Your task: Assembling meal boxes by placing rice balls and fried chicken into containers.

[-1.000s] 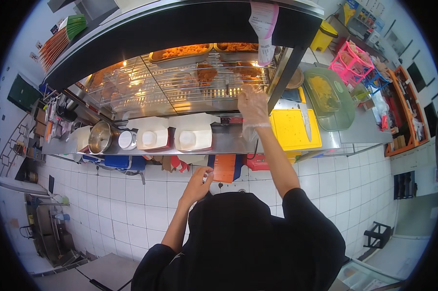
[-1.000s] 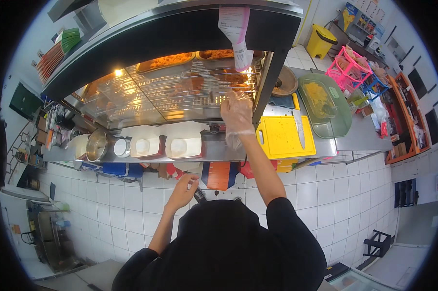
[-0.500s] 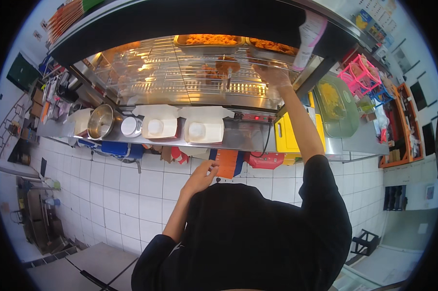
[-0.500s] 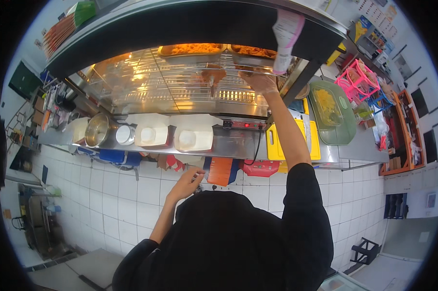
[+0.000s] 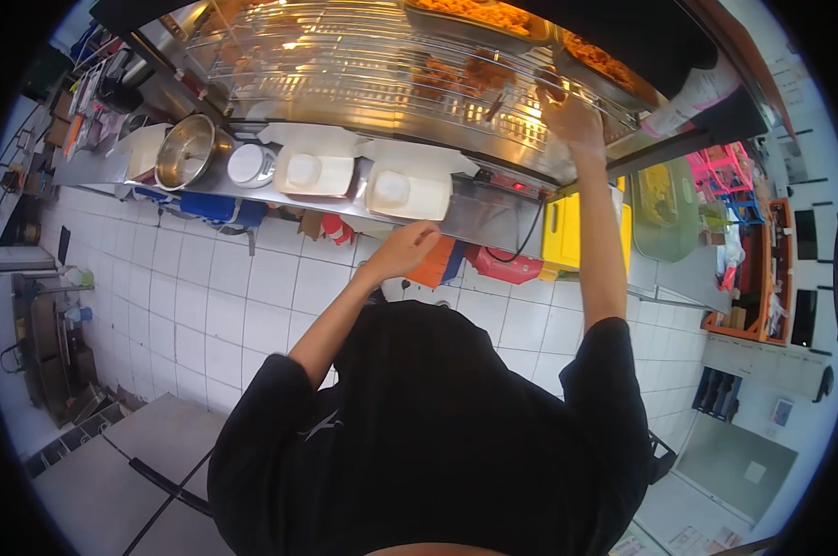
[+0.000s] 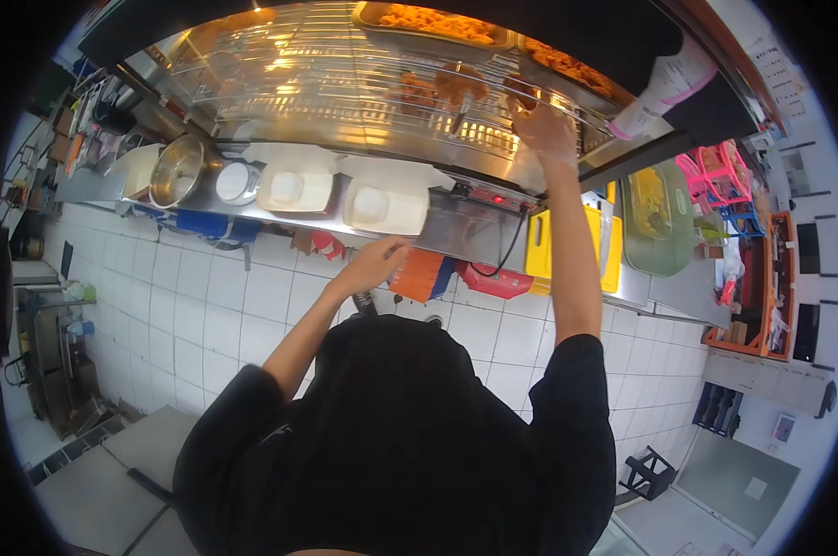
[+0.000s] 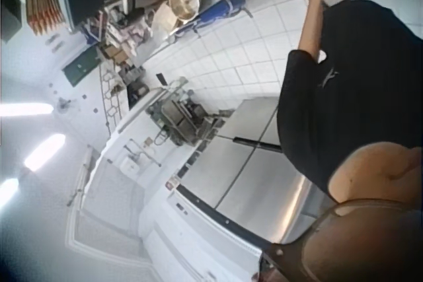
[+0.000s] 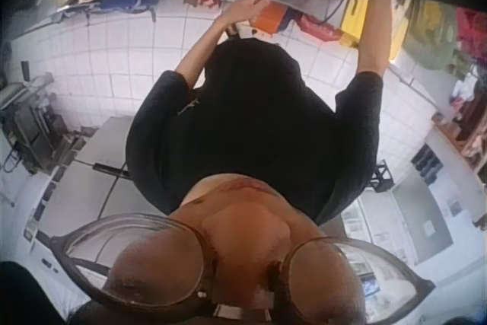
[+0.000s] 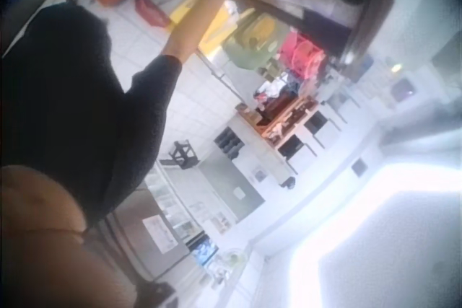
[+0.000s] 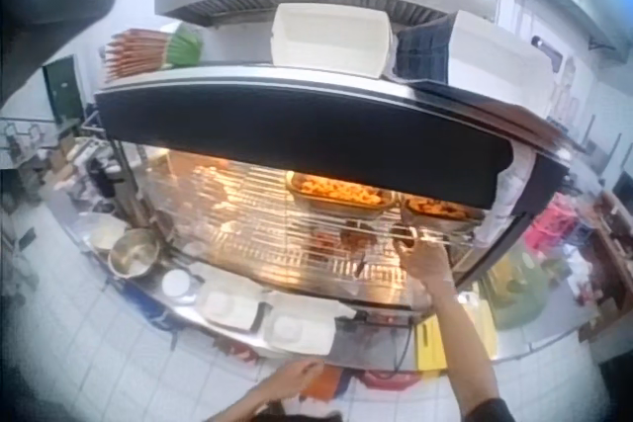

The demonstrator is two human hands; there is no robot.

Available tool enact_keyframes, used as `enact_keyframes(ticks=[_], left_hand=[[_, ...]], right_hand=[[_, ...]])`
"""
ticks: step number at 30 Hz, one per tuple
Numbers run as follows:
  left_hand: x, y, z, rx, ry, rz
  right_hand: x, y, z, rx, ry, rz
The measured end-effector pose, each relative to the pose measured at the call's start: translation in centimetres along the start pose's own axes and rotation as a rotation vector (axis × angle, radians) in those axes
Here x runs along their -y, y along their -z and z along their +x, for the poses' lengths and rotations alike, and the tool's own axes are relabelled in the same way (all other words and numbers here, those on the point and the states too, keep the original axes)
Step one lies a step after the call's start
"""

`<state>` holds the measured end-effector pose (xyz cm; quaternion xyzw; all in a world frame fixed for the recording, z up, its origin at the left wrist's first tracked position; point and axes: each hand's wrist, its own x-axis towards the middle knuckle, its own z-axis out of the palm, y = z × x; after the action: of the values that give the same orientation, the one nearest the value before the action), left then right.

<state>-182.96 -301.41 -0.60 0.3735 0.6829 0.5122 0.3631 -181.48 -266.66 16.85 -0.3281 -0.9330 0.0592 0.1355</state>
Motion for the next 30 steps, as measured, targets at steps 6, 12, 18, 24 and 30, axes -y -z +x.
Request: enact_keyframes(ticks=[6,12,18,24,30], left_hand=[[1.9,2.0,-0.1,0.028,0.076,0.059],[9.1,6.9,-3.7,-0.212,0.168,0.045],[16.8,20.5,-6.7,-0.834,0.275,0.369],[17.9,33.4,-4.1,-0.94,0.497,0.776],[19.8,37.0,0.3,-0.685,0.722,0.938]], right_hand=[[-2.6,-2.4,2.4,0.215,-0.01,-0.235],[-11.3,-7.6,2.9,0.131,-0.09,-0.247],[-9.8,-6.7,2.2,-0.029,-0.155,0.35],[0.5,-2.1,-4.1,0.013,-0.622,1.2],[0.9,-3.5,-8.8,0.142,-0.594,1.879]])
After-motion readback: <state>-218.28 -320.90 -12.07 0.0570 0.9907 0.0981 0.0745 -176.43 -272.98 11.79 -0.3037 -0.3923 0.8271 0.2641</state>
